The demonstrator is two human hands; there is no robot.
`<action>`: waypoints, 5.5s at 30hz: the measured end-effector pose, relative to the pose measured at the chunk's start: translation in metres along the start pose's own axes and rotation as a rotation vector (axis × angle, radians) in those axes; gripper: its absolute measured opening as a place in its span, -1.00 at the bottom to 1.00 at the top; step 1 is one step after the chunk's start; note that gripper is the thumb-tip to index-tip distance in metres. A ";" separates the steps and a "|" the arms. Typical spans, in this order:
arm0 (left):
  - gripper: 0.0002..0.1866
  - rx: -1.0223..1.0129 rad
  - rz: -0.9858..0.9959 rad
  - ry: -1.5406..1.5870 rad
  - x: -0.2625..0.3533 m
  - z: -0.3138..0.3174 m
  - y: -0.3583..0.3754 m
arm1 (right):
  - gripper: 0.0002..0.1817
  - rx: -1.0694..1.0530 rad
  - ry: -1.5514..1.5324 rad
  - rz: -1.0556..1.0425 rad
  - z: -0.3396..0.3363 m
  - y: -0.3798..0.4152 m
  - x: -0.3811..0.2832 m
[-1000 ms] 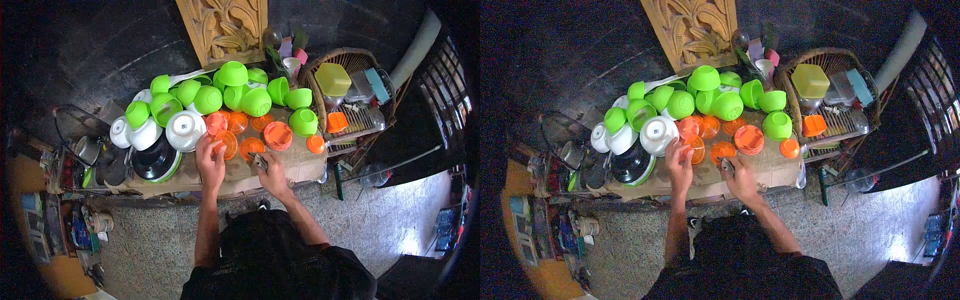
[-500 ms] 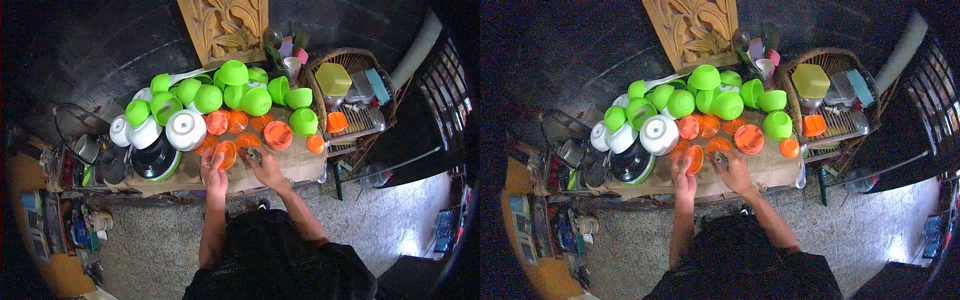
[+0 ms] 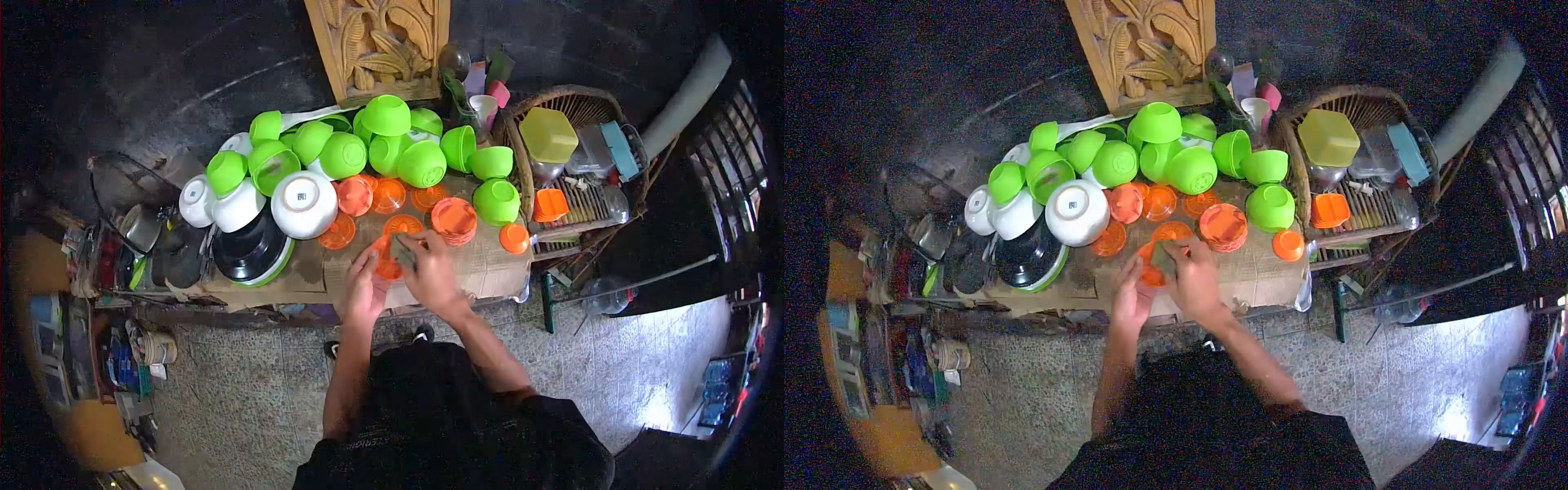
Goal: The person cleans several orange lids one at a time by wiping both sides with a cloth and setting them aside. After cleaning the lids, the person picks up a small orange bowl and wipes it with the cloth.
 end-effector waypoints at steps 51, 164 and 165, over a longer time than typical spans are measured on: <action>-0.40 0.076 -0.160 -0.171 0.030 -0.023 0.015 | -0.43 -0.073 0.367 -0.077 0.033 0.002 -0.086; -0.66 0.048 0.119 0.028 0.028 0.003 0.014 | -0.20 0.000 0.275 -0.126 0.009 0.014 -0.060; -0.62 0.106 0.075 0.094 0.029 0.004 0.015 | -0.20 0.009 0.241 -0.084 0.011 0.018 -0.062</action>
Point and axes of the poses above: each hand's wrist, its own y-axis away from the middle knuckle, its own z-axis out of the palm, x = y × z, the point moved 4 cm from there along -y, towards the middle knuckle, and after that the axes turned 11 degrees about y, right-handed, at the moved point
